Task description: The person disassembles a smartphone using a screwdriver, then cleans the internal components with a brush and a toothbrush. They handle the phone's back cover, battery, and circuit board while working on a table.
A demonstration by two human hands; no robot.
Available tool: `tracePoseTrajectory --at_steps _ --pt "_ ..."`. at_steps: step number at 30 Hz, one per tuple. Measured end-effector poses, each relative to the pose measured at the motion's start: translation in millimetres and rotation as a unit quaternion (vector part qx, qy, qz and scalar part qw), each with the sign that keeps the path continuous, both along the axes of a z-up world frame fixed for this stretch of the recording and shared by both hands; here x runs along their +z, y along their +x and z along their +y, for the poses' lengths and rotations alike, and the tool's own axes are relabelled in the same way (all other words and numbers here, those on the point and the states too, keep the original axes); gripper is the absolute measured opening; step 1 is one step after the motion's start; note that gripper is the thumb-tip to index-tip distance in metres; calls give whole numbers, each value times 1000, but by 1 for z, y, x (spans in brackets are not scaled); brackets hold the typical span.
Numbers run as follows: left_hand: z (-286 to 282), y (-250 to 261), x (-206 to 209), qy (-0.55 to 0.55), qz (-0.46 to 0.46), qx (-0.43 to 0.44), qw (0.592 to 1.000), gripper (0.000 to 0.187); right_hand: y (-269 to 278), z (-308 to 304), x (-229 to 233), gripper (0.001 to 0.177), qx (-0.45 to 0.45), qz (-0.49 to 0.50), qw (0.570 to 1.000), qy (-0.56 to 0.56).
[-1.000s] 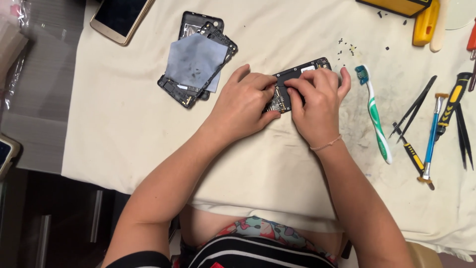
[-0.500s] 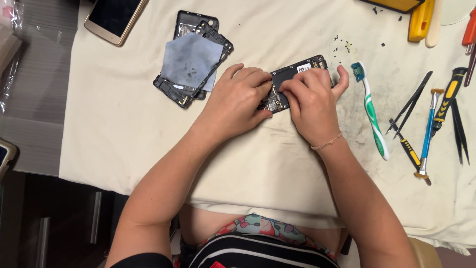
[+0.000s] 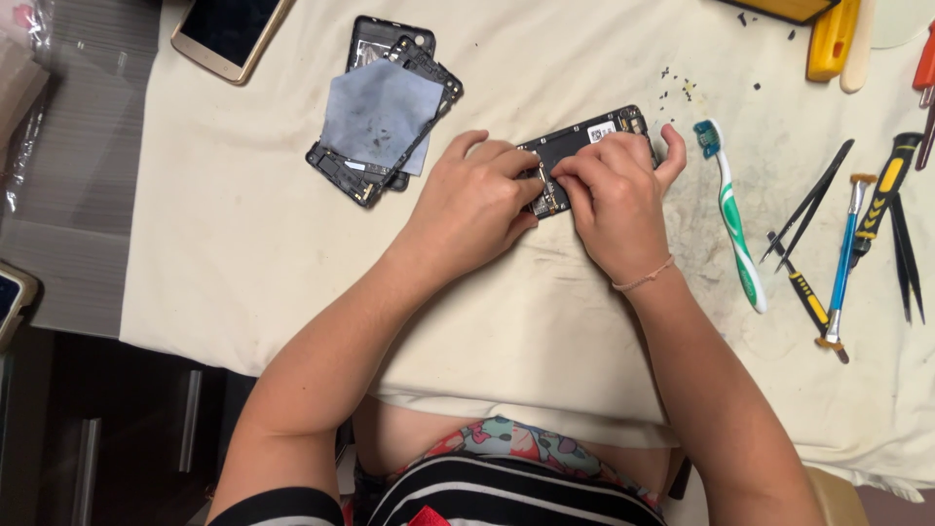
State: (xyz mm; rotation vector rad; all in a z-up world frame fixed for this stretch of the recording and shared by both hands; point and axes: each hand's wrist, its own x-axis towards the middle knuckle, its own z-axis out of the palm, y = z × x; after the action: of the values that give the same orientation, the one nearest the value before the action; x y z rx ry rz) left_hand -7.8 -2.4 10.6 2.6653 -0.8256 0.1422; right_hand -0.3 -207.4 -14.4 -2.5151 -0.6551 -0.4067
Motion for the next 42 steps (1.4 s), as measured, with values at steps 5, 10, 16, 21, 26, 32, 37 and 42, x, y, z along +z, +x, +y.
tracePoseTrajectory --at_steps 5,10,16,21,26,32,37,42 --pt "-1 -3 -1 -9 21 1 1000 35 1 4 -1 7 4 -12 1000 -2" --pt "-7 -9 1 3 31 2 1000 42 0 6 1 7 -9 -16 1000 -11" --pt "-12 -12 -4 -5 15 -5 1000 49 -1 10 3 23 -21 23 1000 3" --pt "-20 -12 2 9 -54 4 998 44 -4 12 10 23 -8 5 1000 2" --pt "-16 -14 3 -21 -47 -1 999 46 -9 -13 28 25 -44 -11 998 31" --pt "-11 -7 -7 -60 -81 25 995 20 -48 -84 48 12 -176 16 976 128" --pt "-9 -7 7 -41 -86 4 995 20 -101 -129 51 31 -284 19 950 127" --pt "-8 -8 6 -36 -73 7 997 18 -122 -165 28 15 -329 -16 944 14"
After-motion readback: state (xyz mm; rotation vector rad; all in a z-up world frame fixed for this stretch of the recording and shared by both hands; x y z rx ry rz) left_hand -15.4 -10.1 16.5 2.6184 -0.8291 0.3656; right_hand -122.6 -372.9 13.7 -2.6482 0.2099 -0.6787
